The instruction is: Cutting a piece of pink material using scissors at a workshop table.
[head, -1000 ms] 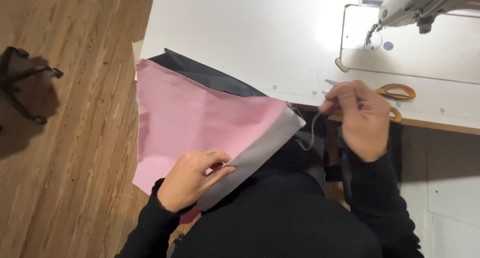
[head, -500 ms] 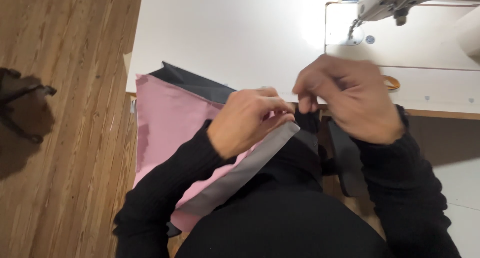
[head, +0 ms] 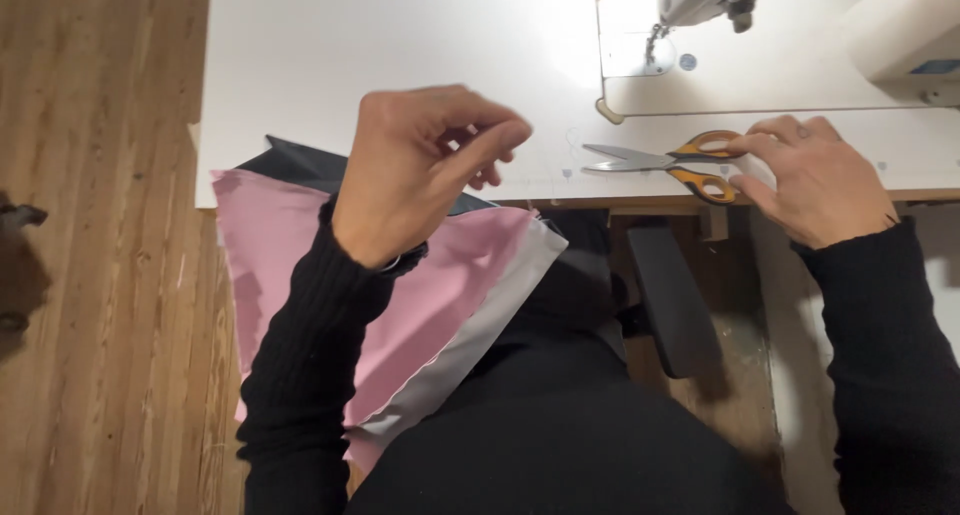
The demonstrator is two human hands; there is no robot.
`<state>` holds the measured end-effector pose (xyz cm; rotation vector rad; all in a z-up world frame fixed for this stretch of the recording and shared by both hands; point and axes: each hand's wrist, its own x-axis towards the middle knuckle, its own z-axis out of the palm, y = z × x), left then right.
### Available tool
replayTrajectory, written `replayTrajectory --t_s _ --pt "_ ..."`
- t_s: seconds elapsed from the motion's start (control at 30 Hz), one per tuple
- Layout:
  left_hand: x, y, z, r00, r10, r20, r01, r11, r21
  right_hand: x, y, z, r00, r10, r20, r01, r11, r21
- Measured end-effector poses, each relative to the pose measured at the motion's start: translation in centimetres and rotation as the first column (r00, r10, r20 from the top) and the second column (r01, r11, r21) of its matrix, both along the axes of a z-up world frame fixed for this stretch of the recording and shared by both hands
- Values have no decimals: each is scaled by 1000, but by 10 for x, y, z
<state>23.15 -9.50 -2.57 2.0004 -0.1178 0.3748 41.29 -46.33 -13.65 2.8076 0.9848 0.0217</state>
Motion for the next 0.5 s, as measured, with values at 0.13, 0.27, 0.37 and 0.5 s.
replayTrajectory --t_s 0.13,0.27,0.37,0.5 --pt "0 -1 7 1000 -12 15 13 997 -73 6 6 1 994 102 36 -101 994 -42" --pt "-4 5 10 998 -2 64 10 993 -118 1 18 14 981 47 -189 -44 999 22" --pt "-1 8 6 997 17 78 -7 992 -123 4 26 15 966 29 -258 -34 999 -16" --pt "-1 8 1 994 29 103 -16 992 -126 1 30 19 975 -36 -218 -8 980 -199"
